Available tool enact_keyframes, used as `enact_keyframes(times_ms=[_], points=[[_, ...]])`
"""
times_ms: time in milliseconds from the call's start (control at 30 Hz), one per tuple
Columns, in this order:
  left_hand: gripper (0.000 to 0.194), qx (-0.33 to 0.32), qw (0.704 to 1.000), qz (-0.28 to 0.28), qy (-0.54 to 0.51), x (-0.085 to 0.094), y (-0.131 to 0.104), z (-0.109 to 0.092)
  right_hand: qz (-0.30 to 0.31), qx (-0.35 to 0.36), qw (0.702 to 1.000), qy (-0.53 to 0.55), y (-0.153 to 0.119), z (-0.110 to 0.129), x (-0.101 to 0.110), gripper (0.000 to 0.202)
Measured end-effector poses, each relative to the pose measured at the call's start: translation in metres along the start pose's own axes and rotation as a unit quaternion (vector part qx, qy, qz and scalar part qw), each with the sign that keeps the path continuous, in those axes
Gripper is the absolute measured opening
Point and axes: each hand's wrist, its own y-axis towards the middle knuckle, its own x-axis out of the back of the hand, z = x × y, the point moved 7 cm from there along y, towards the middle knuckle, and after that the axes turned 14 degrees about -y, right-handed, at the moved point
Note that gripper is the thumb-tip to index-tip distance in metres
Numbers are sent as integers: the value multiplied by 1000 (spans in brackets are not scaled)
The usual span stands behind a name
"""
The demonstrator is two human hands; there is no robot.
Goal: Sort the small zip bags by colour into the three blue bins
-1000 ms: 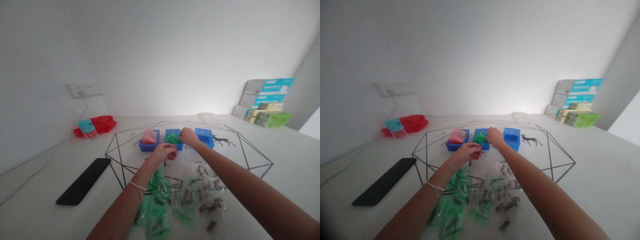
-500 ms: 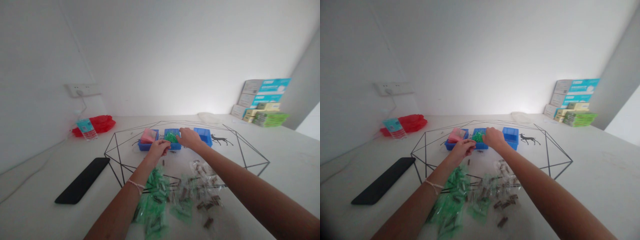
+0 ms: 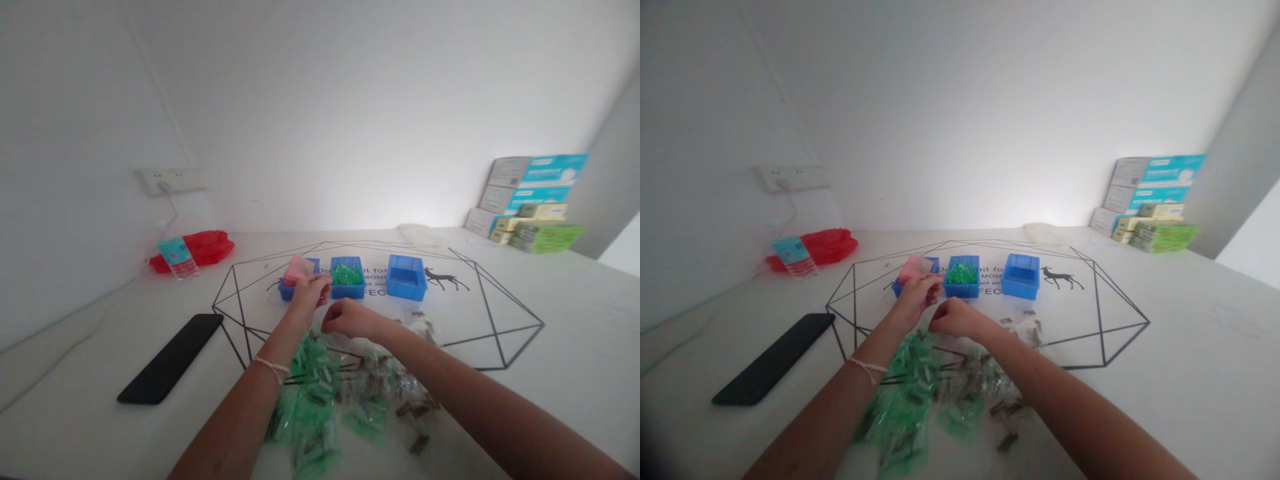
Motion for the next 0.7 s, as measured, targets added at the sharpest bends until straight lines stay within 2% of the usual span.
enact_keyframes(times_ms=[67, 133, 233, 333, 400, 467, 700], points=[[11, -2, 1000, -1, 15, 1, 0, 0, -3, -13, 995, 94, -7, -7, 10, 11], [8, 9, 1000, 3, 22, 0, -1, 1, -34, -23, 980, 194, -16, -19, 28, 10], [7, 87, 996, 33, 10, -6, -5, 11, -112, -51, 940, 317, -27, -46, 55, 6], [10, 193, 974, 117, 5, -20, -16, 27, -163, -67, 895, 409, -35, -71, 67, 10], [13, 221, 961, 167, 8, -28, -22, 34, -164, -77, 878, 443, -37, -81, 64, 13], [16, 220, 959, 178, 7, -30, -24, 39, -151, -84, 874, 455, -39, -85, 58, 14], [34, 217, 968, 118, 55, -18, -17, 42, -137, -122, 897, 401, -42, -88, 54, 9]])
